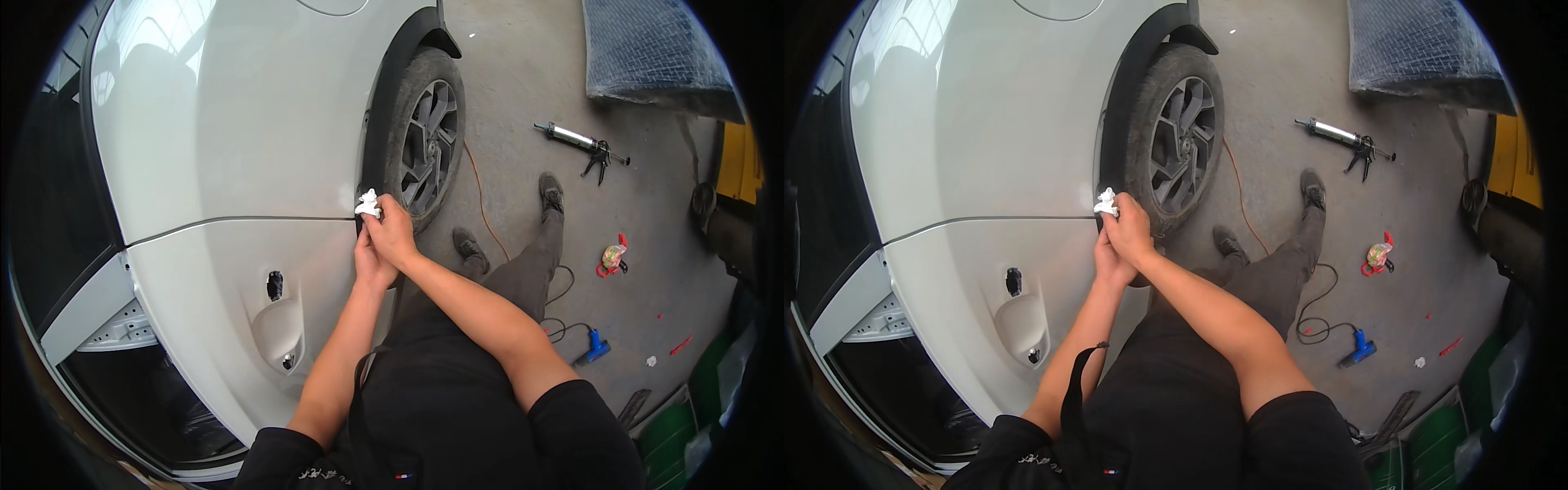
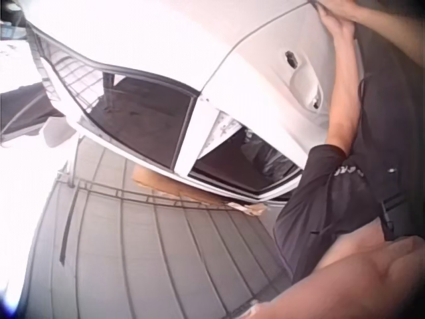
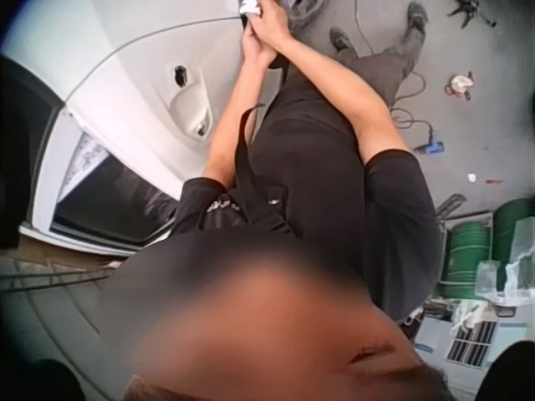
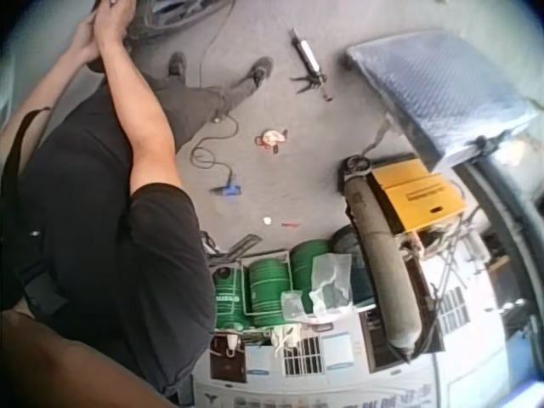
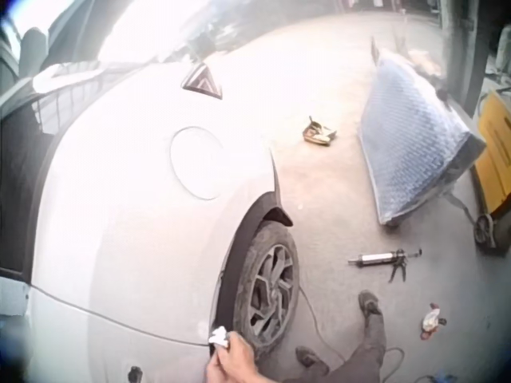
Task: The person applies adhesive to the rear bumper area of a white car using a caulking gun, then wipes the surface with a cloth. They remove a black plastic trim piece from the wheel arch, clean the area, and reattach the trim piece by hand.
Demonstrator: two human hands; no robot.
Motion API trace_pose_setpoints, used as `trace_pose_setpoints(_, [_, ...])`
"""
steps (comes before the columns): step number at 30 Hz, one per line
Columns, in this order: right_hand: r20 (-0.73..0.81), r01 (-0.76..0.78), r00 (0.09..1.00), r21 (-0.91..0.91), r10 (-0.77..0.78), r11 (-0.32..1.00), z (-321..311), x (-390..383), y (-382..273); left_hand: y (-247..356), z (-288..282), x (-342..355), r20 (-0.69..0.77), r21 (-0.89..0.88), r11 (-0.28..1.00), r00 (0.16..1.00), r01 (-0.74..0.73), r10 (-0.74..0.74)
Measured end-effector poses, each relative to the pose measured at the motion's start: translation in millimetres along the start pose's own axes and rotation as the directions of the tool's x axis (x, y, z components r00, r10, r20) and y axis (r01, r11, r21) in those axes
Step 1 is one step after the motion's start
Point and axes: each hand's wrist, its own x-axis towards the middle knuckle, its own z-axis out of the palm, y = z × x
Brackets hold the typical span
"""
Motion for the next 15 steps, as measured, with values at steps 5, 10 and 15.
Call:
trace_pose_setpoints(5, [-0.011,0.006,1.000,-0.017,-0.006,1.000,1.4,1.1,1.0,-0.2,-2.0,4.2,-0.001,0.004,1.000,1.000,0.025,-0.025])
trace_pose_setpoints(10, [-0.100,0.070,0.992,-0.092,-0.079,0.993,6.1,12.9,1.2,2.3,5.5,4.8,-0.059,0.057,0.997,0.997,0.048,-0.045])
trace_pose_setpoints(15, [-0.173,0.107,0.977,-0.128,-0.128,0.986,0.9,34.5,-11.5,4.3,19.1,-0.8,-0.191,0.067,0.996,0.980,0.064,-0.050])
